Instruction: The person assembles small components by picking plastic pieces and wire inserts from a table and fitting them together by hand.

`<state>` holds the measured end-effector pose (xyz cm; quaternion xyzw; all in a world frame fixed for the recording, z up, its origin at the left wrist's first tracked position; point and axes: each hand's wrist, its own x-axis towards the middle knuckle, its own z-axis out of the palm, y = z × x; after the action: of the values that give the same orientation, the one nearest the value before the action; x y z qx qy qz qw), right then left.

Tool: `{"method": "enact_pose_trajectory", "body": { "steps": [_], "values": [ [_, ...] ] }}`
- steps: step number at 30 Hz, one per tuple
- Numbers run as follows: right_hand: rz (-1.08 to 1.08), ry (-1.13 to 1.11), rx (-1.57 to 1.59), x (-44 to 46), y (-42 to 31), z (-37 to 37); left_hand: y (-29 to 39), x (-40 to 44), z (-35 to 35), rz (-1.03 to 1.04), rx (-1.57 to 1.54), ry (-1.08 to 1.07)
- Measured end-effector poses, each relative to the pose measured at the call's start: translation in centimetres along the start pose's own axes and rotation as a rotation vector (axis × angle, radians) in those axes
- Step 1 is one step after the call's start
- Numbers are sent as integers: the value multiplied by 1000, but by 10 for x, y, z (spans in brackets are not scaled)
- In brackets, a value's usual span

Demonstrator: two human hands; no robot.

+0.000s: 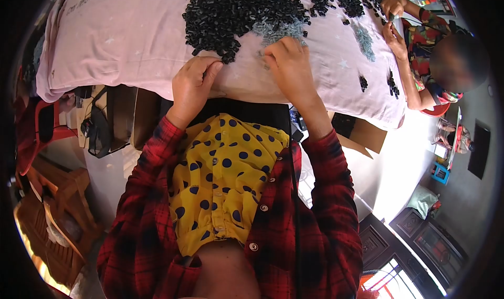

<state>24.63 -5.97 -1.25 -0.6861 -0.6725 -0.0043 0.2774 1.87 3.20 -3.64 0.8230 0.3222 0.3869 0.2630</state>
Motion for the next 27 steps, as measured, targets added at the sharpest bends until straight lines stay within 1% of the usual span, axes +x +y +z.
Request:
{"method": "enact_pose_trajectory", "body": {
  "steps": [5, 10, 14, 16, 17, 19, 20, 22, 23, 25, 27],
  "values": [
    [5, -84, -10, 7, -3, 1, -1, -1, -1, -13, -20, -14],
    [-18, -143, -117, 12, -4, -1, -1, -1, 0, -4, -3, -3],
    [24, -105, -108, 11, 0, -7, -1, -2, -1, -33, -20, -16],
    [170, -33, 71, 8, 4, -12, -1, -1, -1, -42, -44, -16],
    [172, -33, 69, 7, 4, -14, -1, -1, -2, -42, -45, -18],
    [482, -1, 330, 5, 2, -20, 0, -1, -2, -122, -136, -15],
    [481, 0, 330, 2, 5, -20, 0, -1, -2, -120, -136, -15],
    [455, 32, 550, -2, 8, -20, -2, -1, -1, -138, -249, 33],
    [453, 29, 553, -4, 8, -20, -1, -3, -2, -140, -246, 35],
    [507, -65, 671, -5, -8, -29, 9, -7, -11, -484, -754, -119],
    [463, -49, 699, -6, -20, -29, 15, -11, -27, -863, -1267, -335]
  ]
}}
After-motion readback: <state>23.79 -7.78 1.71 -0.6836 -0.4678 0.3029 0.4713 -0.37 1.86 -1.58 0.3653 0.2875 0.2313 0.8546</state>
